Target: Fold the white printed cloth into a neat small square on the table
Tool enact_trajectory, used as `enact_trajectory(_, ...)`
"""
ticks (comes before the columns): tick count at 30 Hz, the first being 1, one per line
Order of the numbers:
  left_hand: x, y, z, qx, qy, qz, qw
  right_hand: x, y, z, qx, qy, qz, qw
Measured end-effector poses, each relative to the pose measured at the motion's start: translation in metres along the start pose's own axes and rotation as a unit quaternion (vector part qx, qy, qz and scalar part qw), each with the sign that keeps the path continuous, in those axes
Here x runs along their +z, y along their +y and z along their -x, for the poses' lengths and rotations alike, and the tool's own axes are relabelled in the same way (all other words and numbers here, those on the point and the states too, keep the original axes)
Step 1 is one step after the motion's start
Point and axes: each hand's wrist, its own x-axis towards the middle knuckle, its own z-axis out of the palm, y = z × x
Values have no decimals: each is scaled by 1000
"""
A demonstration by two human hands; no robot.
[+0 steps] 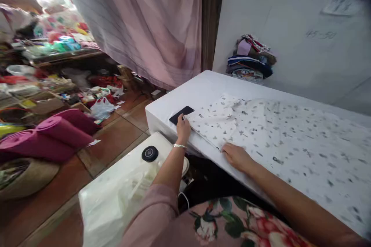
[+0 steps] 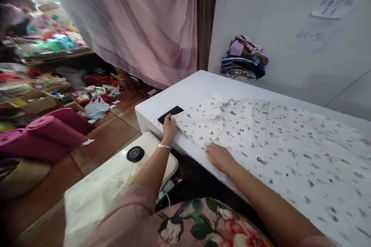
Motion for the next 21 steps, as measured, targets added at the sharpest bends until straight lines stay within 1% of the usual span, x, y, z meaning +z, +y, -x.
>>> enact_trajectory(6,-1,2,4,5,4,1,1000,4,-2,3,9,19,7,1000)
enact_trajectory(9,-1,5,6,-7,5,10,1000,2,-4,-7,8,43,14,999)
enact_trajectory(12,-2,7,7,-12,1,18,1000,1,-9,-25,16,63,22,998)
enact_trajectory(14,-2,7,7,-11,4,22,1000,2,-13,-38,26,62,30,997)
enact_trajectory(17,-2,6,7,-6,3,24,1000,4,-17,-53,37,41,51,997)
enact_trajectory(21,-2,5,7,1,0,27,1000,9,-19,-57,33,31,63,997)
